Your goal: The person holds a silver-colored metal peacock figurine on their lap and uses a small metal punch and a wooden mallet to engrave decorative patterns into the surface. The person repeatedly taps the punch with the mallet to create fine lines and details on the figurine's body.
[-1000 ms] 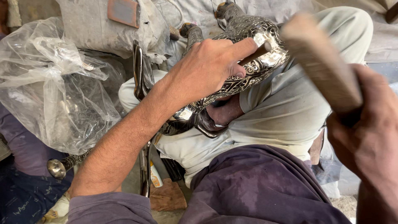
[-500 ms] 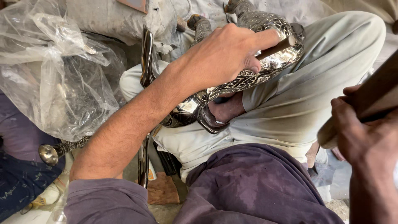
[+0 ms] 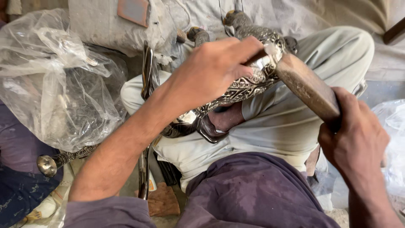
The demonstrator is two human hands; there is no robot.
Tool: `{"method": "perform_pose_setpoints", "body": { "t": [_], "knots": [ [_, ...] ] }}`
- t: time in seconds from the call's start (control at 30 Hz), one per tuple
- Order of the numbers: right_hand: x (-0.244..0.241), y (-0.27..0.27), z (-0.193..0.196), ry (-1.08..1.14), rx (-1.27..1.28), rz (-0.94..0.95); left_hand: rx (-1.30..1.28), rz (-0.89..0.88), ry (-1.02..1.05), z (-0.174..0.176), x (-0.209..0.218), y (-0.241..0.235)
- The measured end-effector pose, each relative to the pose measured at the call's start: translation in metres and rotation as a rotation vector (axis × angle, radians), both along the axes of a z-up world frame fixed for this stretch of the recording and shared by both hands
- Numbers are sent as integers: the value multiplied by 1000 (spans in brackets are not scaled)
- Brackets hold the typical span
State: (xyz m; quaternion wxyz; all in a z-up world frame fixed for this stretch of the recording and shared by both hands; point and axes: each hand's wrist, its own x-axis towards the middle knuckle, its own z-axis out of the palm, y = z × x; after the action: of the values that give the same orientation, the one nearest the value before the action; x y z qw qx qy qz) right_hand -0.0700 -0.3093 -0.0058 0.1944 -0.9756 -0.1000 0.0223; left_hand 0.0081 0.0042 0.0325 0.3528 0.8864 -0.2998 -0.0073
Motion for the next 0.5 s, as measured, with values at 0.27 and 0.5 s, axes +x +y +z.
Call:
{"method": "perform_pose_setpoints", "body": {
  "t": [0.27,0.5],
  "knots": [
    [12,-9,-25,-111,-180,190,-62,202,-271,46,-1,23],
    [98,17,27,-341,-656,466,95,233,-345,84,-37,31]
  ]
}}
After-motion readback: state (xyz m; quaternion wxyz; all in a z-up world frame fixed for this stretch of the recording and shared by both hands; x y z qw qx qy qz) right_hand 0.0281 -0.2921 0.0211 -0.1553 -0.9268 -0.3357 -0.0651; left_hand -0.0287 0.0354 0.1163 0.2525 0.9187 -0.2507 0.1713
